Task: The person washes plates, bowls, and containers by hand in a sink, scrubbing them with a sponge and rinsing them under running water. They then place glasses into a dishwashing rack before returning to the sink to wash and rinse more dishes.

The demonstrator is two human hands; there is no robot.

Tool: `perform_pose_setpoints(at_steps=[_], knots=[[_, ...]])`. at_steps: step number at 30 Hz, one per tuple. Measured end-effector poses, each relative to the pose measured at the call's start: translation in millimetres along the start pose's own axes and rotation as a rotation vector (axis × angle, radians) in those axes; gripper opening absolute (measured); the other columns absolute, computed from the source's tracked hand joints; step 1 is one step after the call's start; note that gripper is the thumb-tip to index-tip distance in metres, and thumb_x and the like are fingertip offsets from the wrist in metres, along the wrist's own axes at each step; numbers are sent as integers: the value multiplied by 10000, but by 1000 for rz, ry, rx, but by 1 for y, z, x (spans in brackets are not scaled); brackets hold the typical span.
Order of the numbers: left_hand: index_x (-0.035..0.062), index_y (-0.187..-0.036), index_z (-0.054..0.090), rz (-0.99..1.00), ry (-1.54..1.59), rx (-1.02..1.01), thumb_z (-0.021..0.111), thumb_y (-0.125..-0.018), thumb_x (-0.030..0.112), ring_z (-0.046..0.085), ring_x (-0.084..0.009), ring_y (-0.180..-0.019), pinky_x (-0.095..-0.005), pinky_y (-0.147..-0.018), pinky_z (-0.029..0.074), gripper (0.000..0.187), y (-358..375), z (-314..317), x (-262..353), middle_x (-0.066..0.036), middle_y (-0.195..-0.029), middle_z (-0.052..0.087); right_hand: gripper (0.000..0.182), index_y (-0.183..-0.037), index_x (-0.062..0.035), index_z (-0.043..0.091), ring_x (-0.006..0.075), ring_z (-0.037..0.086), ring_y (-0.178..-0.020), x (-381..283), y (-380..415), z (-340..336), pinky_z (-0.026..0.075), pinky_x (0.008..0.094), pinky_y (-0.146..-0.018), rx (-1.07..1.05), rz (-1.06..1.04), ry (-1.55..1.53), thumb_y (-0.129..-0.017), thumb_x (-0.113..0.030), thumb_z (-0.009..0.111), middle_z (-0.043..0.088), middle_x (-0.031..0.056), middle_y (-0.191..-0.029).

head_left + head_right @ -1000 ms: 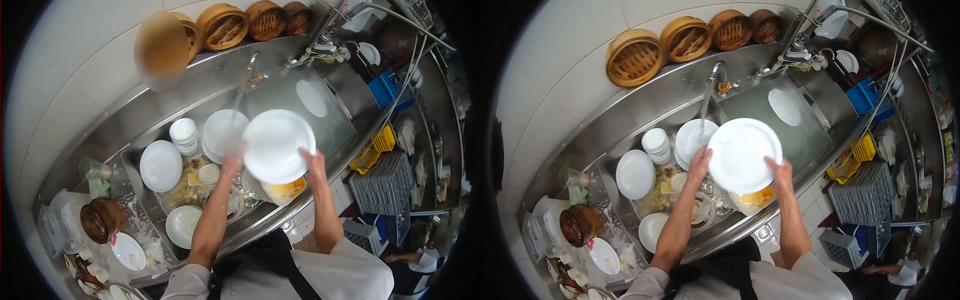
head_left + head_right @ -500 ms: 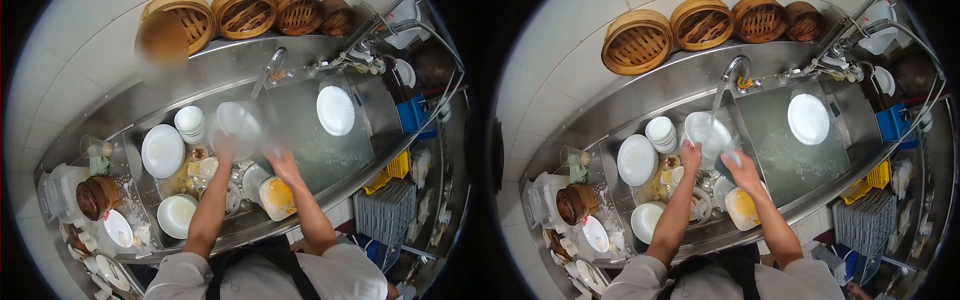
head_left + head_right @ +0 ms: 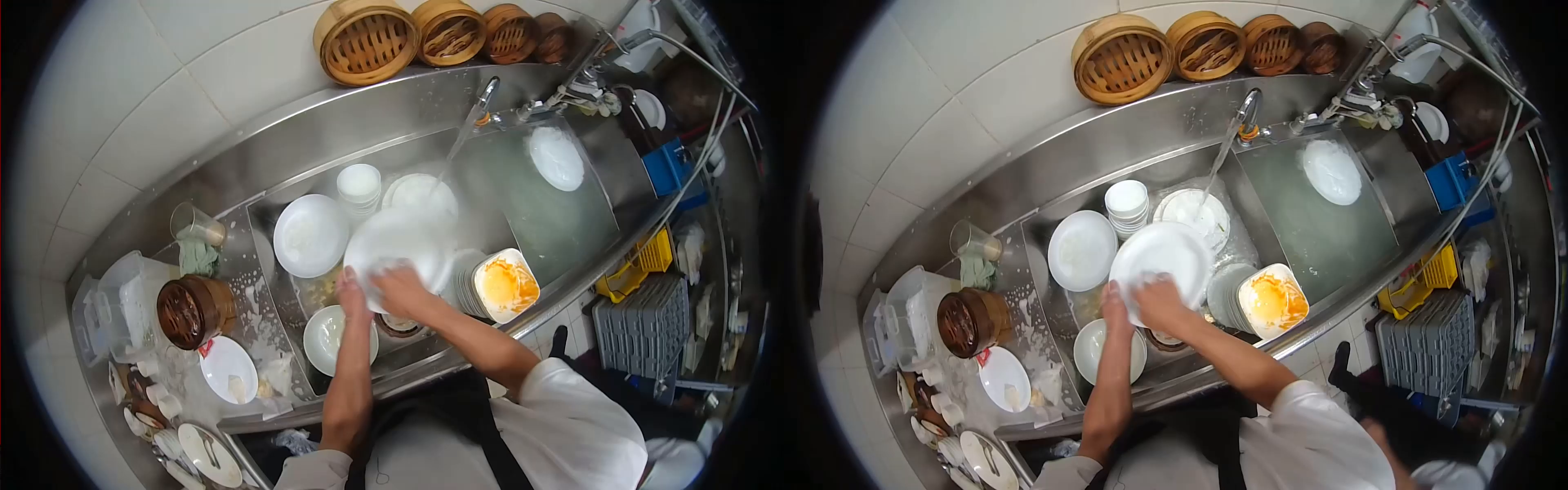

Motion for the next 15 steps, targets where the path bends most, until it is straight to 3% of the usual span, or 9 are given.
perform_pose_setpoints(at_steps=[1, 3, 5, 6, 7, 9, 11, 13, 15], knots=[[-44, -1126, 571, -183, 234, -37, 518, -962, 268, 598, -222, -856, -348, -755, 497, 356, -4, -11, -2, -151, -1066, 618, 314, -1021, -30, 618, 359, 629, -882, 3, 23, -39, 446, 479, -862, 91, 21, 0, -750, -185, 582, 649, 179, -901], [-43, -1197, 517, -289, 25, -306, 526, -956, 282, 619, -274, -954, -385, -814, 516, 405, -16, -5, -12, -174, -1131, 598, 398, -1111, -42, 592, 344, 630, -909, 28, 47, -101, 421, 475, -937, 283, 193, -168, -780, -263, 574, 650, 155, -981], [-37, -1196, 520, -509, -242, -494, 554, -942, 278, 629, -264, -913, -380, -778, 526, 407, -26, -5, -71, -160, -1087, 618, 589, -1262, -33, 490, 317, 589, -1033, 26, 49, -93, 408, 463, -988, 366, 597, -1455, -876, -474, 427, 592, 185, -1142], [-18, -1180, 547, -591, -75, -461, 622, -902, 272, 632, -230, -882, -359, -752, 526, 408, 0, 33, -59, -131, -1011, 645, 652, -1301, -18, 456, 309, 571, -1076, 30, 48, -97, 408, 459, -997, 428, 636, -1799, -899, -527, 398, 569, 196, -1195], [-19, -1175, 554, -440, -38, -475, 638, -893, 271, 628, -221, -889, -349, -759, 519, 413, 5, 65, -45, -127, -1016, 646, 716, -1341, -3, 422, 302, 552, -1119, 34, 47, -101, 408, 454, -1005, 519, 686, -2137, -921, -580, 368, 545, 207, -1248], [-21, -1164, 568, -173, 15, -475, 670, -873, 270, 621, -203, -901, -330, -772, 504, 425, 10, 102, -33, -120, -1026, 646, 764, -1351, 49, 387, 300, 520, -1166, 34, 93, -92, 421, 447, -990, 746, 608, -2235, -917, -580, 399, 507, 221, -1299], [-28, -1165, 573, 246, -431, -474, 677, -870, 262, 613, -195, -914, -325, -817, 485, 427, -20, 129, -77, -117, -1063, 642, 643, -1299, 74, 440, 303, 575, -1085, 98, 135, -122, 463, 408, -941, 789, 738, -1759, -899, -415, 562, 561, 200, -1234], [-24, -1190, 563, 319, -635, -611, 666, -875, 277, 577, -238, -1015, -351, -903, 441, 448, -40, 159, -120, -171, -1135, 609, 502, -1231, 81, 506, 301, 624, -990, 177, 150, -146, 502, 387, -874, 699, 961, -1297, -838, -184, 670, 616, 202, -1123], [-57, -1216, 517, 390, -803, -383, 690, -819, 333, 546, -332, -1073, -416, -958, 407, 583, -67, 169, -126, -231, -1145, 584, 441, -1161, 103, 548, 278, 650, -914, 263, 156, -149, 520, 367, -822, 956, 1047, -1312, -779, -57, 702, 643, 196, -1034]])
Point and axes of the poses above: each hand's wrist, its own y-axis away from the middle knuckle, its own z-axis out of the palm, x = y × z, the point moved 2 cm from there along -y, towards the middle knuckle
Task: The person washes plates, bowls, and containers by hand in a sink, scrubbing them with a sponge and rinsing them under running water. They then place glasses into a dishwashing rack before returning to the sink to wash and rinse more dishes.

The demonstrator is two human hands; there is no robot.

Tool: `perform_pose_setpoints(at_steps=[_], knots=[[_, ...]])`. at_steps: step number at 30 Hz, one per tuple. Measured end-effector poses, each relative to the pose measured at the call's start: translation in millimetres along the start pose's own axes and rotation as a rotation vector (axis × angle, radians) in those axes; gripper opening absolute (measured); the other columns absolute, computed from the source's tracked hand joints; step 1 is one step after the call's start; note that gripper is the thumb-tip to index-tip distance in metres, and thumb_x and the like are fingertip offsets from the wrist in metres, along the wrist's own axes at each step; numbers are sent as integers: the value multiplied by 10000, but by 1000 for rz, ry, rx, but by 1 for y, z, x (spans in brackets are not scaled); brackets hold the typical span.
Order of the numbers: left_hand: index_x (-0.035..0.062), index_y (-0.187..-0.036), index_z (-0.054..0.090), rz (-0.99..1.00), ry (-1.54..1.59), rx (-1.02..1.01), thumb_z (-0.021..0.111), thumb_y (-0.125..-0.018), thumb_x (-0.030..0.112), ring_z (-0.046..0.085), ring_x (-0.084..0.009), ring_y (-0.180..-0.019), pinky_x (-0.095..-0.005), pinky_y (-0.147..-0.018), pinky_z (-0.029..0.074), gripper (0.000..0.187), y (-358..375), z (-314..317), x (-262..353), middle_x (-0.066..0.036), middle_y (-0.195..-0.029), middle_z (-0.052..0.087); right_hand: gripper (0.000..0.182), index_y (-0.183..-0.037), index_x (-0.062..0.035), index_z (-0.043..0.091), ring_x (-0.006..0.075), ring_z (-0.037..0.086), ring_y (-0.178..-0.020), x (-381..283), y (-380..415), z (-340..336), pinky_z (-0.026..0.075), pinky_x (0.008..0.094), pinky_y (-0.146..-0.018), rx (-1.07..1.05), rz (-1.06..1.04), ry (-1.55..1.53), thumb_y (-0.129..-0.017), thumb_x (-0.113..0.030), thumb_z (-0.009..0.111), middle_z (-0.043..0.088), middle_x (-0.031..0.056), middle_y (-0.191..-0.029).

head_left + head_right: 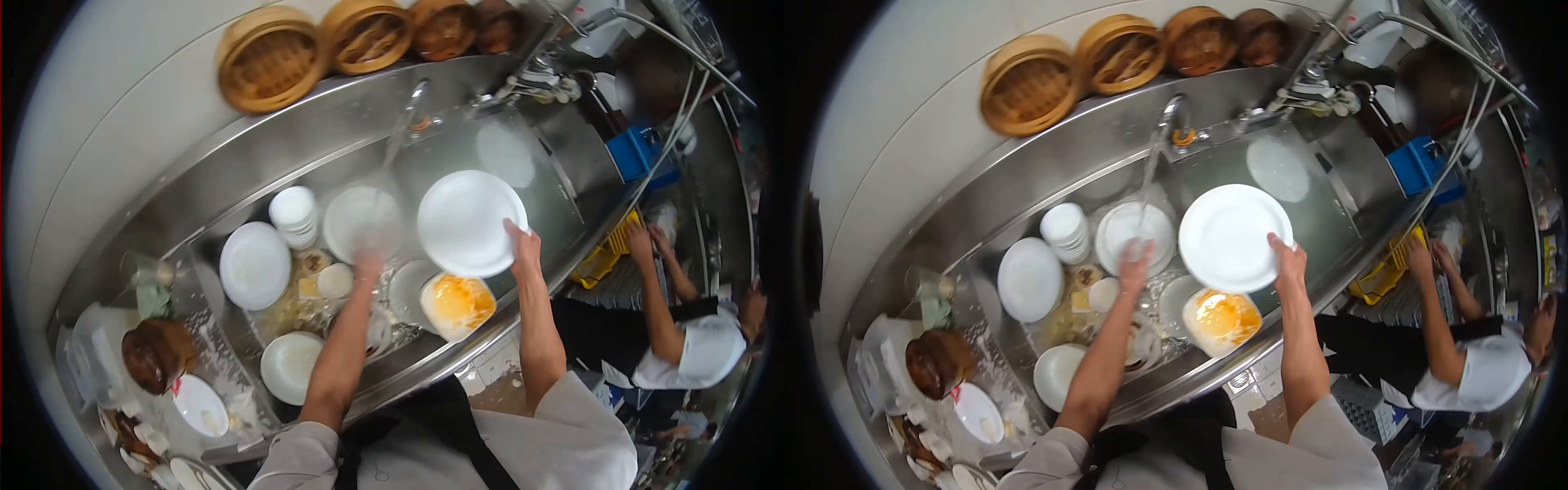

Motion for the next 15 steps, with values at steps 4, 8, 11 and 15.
perform_pose_setpoints(at_steps=[4, 8, 11, 15], knots=[[-96, -1074, 567, -273, -302, 225, 785, -703, 303, 618, -408, -922, -416, -862, 485, 587, -49, -6, -86, -244, -990, 644, 440, -1154, 102, 537, 264, 655, -832, 26, -104, -7, 548, 368, -692, 177, 108, -206, -813, -112, 712, 638, 160, -1045], [-9, -934, 641, -502, -401, 224, 820, -656, 213, 665, -340, -885, -390, -804, 530, 398, -65, -10, -83, -201, -959, 679, 291, -975, -17, 619, 165, 609, -644, 7, -38, 65, 474, 287, -422, -96, 205, -53, -834, -251, 717, 637, 90, -852], [24, -879, 697, -664, -384, 290, 837, -656, 269, 685, -288, -883, -374, -790, 527, 360, -59, -9, -52, -205, -943, 687, 310, -982, -10, 631, 142, 599, -664, -15, 71, 98, 492, 279, -516, -429, 172, 124, -851, -283, 693, 639, 71, -830], [33, -811, 695, -644, -259, 282, 822, -657, 262, 685, -310, -828, -372, -737, 553, 304, -90, 12, -62, -168, -923, 695, 319, -1056, -7, 622, 115, 594, -783, 11, 140, 87, 489, 261, -682, -646, 1, 460, -885, -276, 650, 643, 46, -894]])
Point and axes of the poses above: each hand's wrist, its own y-axis away from the middle knuckle, its own z-axis out of the palm, x = y × z, the point moved 2 cm from there along -y, towards the middle knuckle
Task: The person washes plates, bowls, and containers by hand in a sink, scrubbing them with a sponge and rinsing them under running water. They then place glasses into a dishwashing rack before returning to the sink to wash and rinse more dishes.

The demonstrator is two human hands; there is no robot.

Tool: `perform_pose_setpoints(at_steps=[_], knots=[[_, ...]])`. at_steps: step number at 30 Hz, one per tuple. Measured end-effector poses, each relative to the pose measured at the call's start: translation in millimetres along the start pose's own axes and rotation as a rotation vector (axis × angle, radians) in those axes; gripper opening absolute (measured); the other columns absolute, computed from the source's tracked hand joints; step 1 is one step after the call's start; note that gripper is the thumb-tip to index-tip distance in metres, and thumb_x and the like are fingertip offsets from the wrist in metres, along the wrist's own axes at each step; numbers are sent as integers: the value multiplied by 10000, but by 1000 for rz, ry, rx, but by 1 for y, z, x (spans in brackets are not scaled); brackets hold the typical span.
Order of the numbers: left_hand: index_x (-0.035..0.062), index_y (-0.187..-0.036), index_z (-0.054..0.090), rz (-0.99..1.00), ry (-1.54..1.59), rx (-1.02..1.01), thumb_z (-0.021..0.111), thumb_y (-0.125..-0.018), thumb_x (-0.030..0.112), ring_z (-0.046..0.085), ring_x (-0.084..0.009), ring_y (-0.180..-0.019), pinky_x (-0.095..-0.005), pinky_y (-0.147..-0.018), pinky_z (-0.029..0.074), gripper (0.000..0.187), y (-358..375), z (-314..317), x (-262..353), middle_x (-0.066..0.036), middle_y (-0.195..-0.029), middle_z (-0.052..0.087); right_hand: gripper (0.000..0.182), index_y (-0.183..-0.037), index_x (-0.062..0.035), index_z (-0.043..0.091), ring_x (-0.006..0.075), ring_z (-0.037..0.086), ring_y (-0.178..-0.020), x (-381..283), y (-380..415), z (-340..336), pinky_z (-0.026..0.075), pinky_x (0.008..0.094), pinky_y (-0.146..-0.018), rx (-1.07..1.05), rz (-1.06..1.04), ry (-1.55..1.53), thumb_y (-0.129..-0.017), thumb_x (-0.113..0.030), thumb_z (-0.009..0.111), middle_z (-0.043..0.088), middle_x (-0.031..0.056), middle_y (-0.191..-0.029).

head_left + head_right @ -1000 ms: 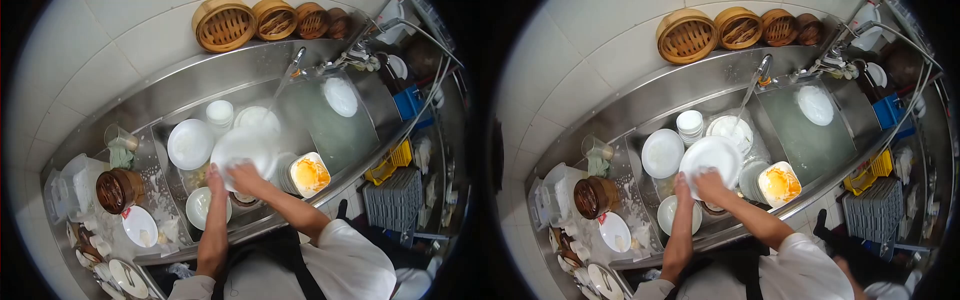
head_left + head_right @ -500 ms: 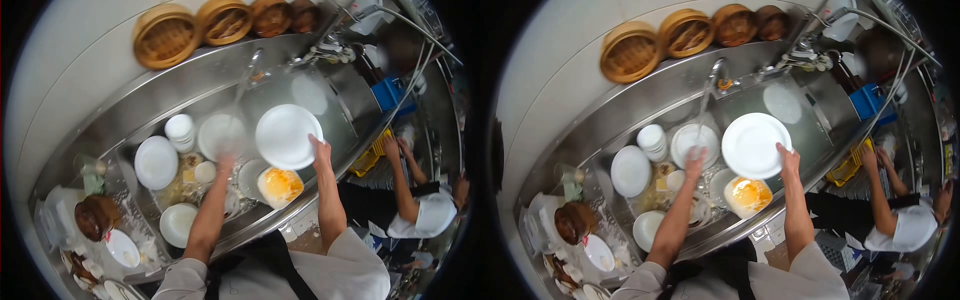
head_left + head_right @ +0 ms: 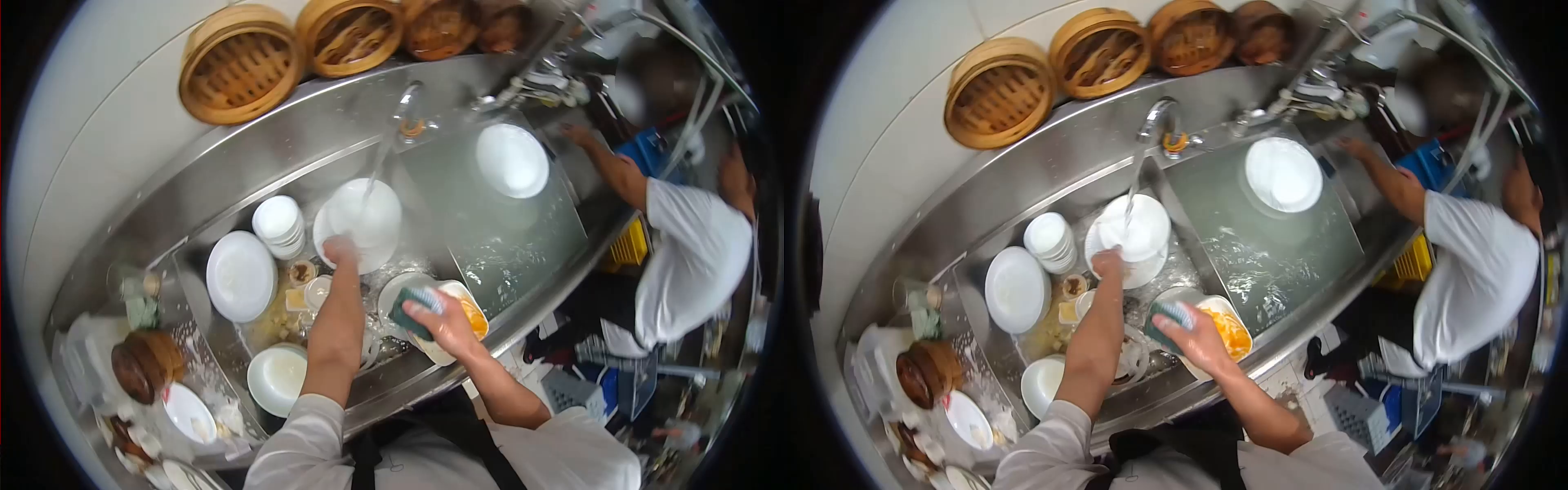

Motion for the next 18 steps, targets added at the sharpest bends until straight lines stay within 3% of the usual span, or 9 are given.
perform_pose_setpoints(at_steps=[3, 5, 6, 7, 11, 13, 15, 16, 18], knots=[[7, -716, 659, 87, 145, 10, 766, -690, 304, 670, -319, -842, -395, -759, 521, 316, -17, 0, 7, -172, -866, 694, 321, -1100, -9, 610, 114, 588, -827, 17, 40, 1, 481, 262, -722, 9, 171, -17, -909, -267, 619, 642, 42, -924], [-22, -666, 618, 310, 205, 42, 711, -708, 322, 646, -370, -825, -418, -775, 498, 359, 2, -28, 34, -223, -835, 670, 329, -1131, -9, 602, 111, 584, -832, 26, 47, 3, 479, 261, -732, 41, 245, -116, -923, -263, 597, 640, 48, -938], [-41, -678, 613, 490, 142, -17, 691, -715, 325, 630, -397, -815, -436, -778, 486, 376, 4, -27, 38, -250, -820, 654, 427, -1224, -15, 528, 152, 571, -961, 34, 43, 6, 450, 284, -862, -24, 257, -199, -929, -320, 578, 616, 70, -1052], [-60, -689, 608, 671, 86, -68, 672, -723, 328, 615, -423, -804, -453, -781, 474, 394, 7, -25, 40, -277, -805, 638, 468, -1256, -4, 493, 183, 562, -1010, 47, 29, 10, 436, 304, -897, 27, 166, -149, -932, -335, 562, 600, 100, -1111], [-96, -712, 607, 711, 20, -38, 635, -734, 309, 595, -468, -818, -492, -778, 459, 407, 62, -82, 4, -313, -804, 616, 654, -1373, 41, 334, 313, 474, -1220, 62, -61, 55, 340, 357, -1040, -46, -41, -188, -925, -395, 530, 500, 224, -1318], [-78, -842, 619, 646, 93, -82, 644, -728, 206, 626, -398, -801, -459, -757, 483, 307, 95, -129, -8, -267, -814, 629, 500, -1291, 15, 465, 255, 518, -1130, 48, -97, 79, 373, 344, -992, 243, 14, 121, -933, -328, 532, 565, 160, -1219], [-66, -964, 607, 564, 235, -106, 635, -733, 133, 640, -351, -797, -436, -756, 499, 306, 105, -167, -35, -231, -879, 644, 426, -1170, 10, 569, 331, 589, -1059, 108, -171, 114, 424, 404, -940, 258, -105, 76, -913, -328, 528, 629, 219, -1106], [-58, -1023, 581, 611, 358, 2, 626, -757, 110, 641, -328, -812, -424, -760, 509, 318, 91, -175, -60, -214, -925, 641, 369, -1057, 5, 617, 381, 619, -974, 83, -150, 150, 459, 451, -867, 380, -248, 324, -886, -314, 550, 650, 245, -998], [-42, -1142, 528, 742, 606, 186, 609, -806, 65, 643, -283, -841, -400, -769, 527, 361, 67, -181, -101, -178, -1017, 636, 335, -1059, -26, 622, 383, 615, -948, 57, -109, 179, 466, 453, -859, 107, -418, 430, -864, -294, 577, 643, 235, -1019]])
Point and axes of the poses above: each hand's wrist, its own y-axis away from the middle knuckle, its own z-axis out of the palm, x = y × z, the point moved 2 cm from there along -y, towards the middle knuckle
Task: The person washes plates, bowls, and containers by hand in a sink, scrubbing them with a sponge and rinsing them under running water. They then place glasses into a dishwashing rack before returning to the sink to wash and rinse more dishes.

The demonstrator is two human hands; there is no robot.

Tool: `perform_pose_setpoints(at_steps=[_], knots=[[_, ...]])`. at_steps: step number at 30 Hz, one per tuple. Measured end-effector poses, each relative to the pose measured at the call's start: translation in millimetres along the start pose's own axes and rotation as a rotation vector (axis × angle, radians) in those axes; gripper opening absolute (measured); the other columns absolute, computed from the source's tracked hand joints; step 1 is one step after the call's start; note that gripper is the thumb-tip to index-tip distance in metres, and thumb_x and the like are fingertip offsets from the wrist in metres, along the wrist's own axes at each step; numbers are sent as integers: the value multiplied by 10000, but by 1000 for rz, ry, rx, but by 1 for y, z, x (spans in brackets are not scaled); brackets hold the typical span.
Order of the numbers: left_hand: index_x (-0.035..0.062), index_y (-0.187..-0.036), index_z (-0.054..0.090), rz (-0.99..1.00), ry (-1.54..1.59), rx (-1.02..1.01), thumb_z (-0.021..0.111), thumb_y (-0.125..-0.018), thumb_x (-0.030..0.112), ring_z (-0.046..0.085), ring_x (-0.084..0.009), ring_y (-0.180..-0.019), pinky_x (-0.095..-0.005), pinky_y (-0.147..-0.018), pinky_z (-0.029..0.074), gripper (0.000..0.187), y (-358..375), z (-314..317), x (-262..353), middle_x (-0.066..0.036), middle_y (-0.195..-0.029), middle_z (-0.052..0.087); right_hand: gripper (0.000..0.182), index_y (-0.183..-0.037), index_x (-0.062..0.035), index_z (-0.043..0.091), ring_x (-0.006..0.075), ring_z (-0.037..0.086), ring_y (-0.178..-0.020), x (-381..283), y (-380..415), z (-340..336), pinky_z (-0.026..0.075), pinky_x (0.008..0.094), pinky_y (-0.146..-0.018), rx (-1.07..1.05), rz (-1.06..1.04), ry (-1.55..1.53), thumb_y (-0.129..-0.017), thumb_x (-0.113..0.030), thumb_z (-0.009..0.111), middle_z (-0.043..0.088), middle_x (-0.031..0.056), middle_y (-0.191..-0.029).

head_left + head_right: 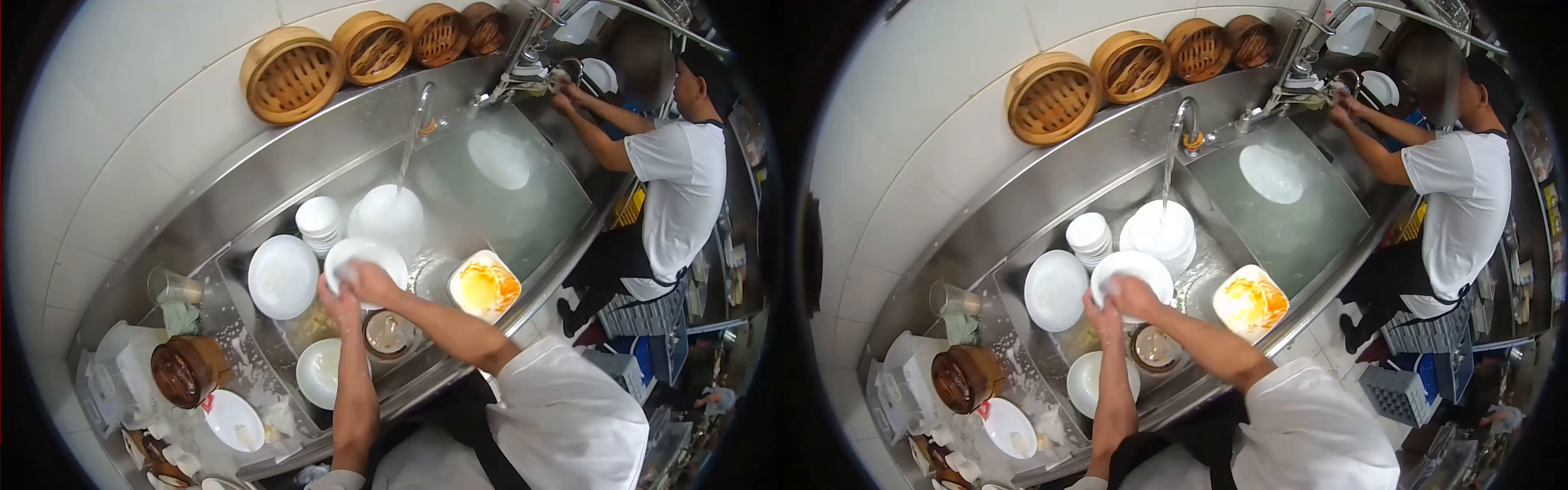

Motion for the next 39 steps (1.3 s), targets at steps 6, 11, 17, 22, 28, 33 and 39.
perform_pose_setpoints(at_steps=[6, 11, 17, 22, 28, 33, 39], knots=[[-19, -1230, 531, -874, 604, -380, 584, -925, 150, 636, -243, -909, -363, -787, 535, 353, 25, -38, 59, -156, -1111, 621, 409, -1214, -62, 566, 266, 619, -1031, 34, 32, -29, 491, 383, -903, -244, 366, -826, -961, -367, 463, 633, 113, -1161], [-30, -1189, 550, -497, 434, -364, 649, -893, 264, 579, -207, -968, -342, -868, 463, 429, 15, 38, 99, -138, -1102, 608, 555, -1342, 0, 438, 250, 527, -1181, -31, 93, -145, 409, 355, -1032, 57, 392, -1657, -947, -378, 531, 566, 140, -1250], [-117, -1196, 505, -400, -213, -447, 694, -801, 431, 533, -337, -1124, -411, -994, 386, 702, 17, 171, 4, -282, -1148, 576, 388, -1068, 40, 600, 197, 654, -750, 140, 57, -277, 536, 342, -632, 763, 661, -829, -808, -219, 726, 671, 122, -935], [-96, -1201, 512, -561, -644, -427, 725, -760, 438, 582, -342, -1089, -383, -948, 434, 724, -35, 219, -115, -265, -1125, 608, 379, -1049, -78, 610, 128, 607, -758, 108, 48, -250, 451, 275, -497, 678, 852, -966, -849, -392, 682, 647, 15, -903], [-51, -890, 547, -99, -377, -401, 634, -792, 172, 558, -384, -695, -403, -694, 468, 258, -49, 167, 47, -181, -745, 590, 543, -1105, 1, 589, 152, 595, -815, 46, 22, -197, 487, 296, -758, 231, 662, -873, -939, -504, 479, 615, 69, -946], [-39, -1257, 408, 9, -47, -160, 561, -925, 177, 496, -298, -1079, -413, -963, 401, 425, 5, 76, 64, -214, -1166, 492, 287, -1059, -21, 593, 379, 581, -972, 24, -33, -52, 425, 477, -893, -234, 18, 481, -860, -218, 531, 594, 227, -1061], [-24, -1313, 429, -798, 512, -376, 562, -931, 288, 601, -292, -987, -425, -857, 506, 511, 29, -21, 23, -182, -1196, 564, 369, -1135, -50, 579, 299, 598, -950, -9, -4, -86, 465, 418, -881, -148, 71, -309, -912, -340, 529, 624, 136, -1091]])
Point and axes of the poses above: each hand's wrist, its own y-axis away from the middle knuckle, its own z-axis out of the palm, x = y × z, the point moved 2 cm from there along -y, towards the middle knuckle
